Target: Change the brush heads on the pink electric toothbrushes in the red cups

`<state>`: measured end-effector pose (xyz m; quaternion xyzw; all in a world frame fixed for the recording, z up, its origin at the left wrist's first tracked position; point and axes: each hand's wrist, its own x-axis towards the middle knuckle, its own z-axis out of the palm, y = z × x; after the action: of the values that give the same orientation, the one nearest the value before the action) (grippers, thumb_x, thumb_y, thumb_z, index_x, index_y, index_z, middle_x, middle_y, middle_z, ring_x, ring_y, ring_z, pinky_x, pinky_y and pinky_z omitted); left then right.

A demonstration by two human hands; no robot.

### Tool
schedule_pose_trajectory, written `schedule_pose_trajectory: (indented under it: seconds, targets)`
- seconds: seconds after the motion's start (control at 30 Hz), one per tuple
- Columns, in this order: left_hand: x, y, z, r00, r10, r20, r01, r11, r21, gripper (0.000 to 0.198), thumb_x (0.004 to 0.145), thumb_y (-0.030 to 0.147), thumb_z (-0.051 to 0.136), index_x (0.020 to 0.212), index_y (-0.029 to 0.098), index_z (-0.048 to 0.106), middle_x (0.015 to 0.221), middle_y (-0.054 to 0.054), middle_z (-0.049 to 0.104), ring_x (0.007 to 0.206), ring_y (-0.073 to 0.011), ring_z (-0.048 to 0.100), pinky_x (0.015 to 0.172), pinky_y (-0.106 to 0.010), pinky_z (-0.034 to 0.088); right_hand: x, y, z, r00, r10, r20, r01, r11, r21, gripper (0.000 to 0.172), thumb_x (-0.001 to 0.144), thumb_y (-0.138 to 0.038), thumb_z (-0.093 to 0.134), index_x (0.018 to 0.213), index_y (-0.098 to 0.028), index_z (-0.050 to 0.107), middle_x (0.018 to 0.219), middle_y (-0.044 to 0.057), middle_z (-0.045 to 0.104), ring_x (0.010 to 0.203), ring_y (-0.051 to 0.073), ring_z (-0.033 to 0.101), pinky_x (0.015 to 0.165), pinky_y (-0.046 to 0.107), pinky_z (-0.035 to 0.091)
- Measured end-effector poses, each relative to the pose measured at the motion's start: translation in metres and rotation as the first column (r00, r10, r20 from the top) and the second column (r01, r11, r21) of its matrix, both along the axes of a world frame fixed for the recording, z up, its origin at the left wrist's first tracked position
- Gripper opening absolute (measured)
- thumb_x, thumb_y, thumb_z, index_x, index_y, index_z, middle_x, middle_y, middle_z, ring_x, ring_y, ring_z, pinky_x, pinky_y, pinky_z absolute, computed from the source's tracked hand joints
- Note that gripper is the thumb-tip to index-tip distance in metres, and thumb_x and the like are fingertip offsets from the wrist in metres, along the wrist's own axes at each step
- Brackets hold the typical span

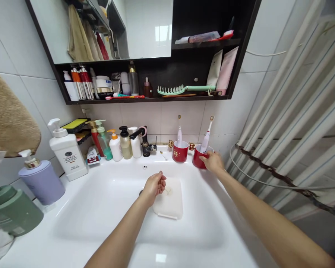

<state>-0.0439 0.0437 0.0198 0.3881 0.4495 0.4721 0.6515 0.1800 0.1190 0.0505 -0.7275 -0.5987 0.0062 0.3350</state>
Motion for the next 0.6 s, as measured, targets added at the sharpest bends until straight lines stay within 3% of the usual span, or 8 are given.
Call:
schedule_pose_trajectory:
  seconds: [0.23, 0.37, 0.5, 0.6]
  targets:
    - [0.011, -0.003, -0.002, 0.976, 0.044, -0.213, -0.016, 0.991, 0.131, 0.020, 0.061, 0.035, 0.046, 0.059, 0.015, 0.045, 0.054, 0.002, 0.046, 0.045, -0.0058, 0.042, 0.042, -0.018, 0.027, -0.017, -0.061, -0.006, 0.989, 0.119, 0.090, -0.115, 0.992, -0.052, 0.018, 0.062, -0.029, 0.050, 0.073, -0.017, 0.058, 0.096, 0.009, 0.047, 0.094, 0.022, 0.043, 0.073, 0.029, 0.036]
    - [0.027, 0.004, 0.008, 0.916, 0.196, -0.351, -0.057, 0.927, 0.371, 0.012, 0.060, 0.026, 0.048, 0.065, 0.015, 0.050, 0.067, -0.002, 0.052, 0.063, -0.0109, 0.048, 0.058, -0.023, 0.035, -0.041, -0.089, -0.018, 0.968, 0.243, 0.064, -0.237, 0.968, -0.088, 0.021, 0.063, -0.028, 0.048, 0.078, -0.016, 0.057, 0.106, 0.012, 0.041, 0.102, 0.023, 0.037, 0.079, 0.030, 0.033]
    - [0.036, 0.016, 0.016, 0.846, 0.302, -0.439, -0.014, 0.836, 0.549, 0.028, 0.056, 0.021, 0.053, 0.084, 0.017, 0.052, 0.089, -0.007, 0.054, 0.082, -0.0158, 0.047, 0.074, -0.027, 0.032, -0.069, -0.100, -0.030, 0.914, 0.407, -0.001, -0.405, 0.909, -0.100, 0.019, 0.064, -0.023, 0.047, 0.078, -0.017, 0.057, 0.108, 0.010, 0.040, 0.102, 0.020, 0.038, 0.084, 0.029, 0.031]
    - [0.036, 0.024, 0.012, 0.806, 0.284, -0.519, 0.042, 0.848, 0.529, 0.044, 0.053, 0.021, 0.056, 0.096, 0.019, 0.048, 0.091, -0.008, 0.054, 0.083, -0.0181, 0.047, 0.072, -0.028, 0.032, -0.085, -0.100, -0.039, 0.901, 0.432, -0.032, -0.433, 0.894, -0.120, 0.014, 0.064, -0.022, 0.046, 0.072, -0.017, 0.056, 0.108, 0.009, 0.040, 0.101, 0.021, 0.040, 0.082, 0.030, 0.033]
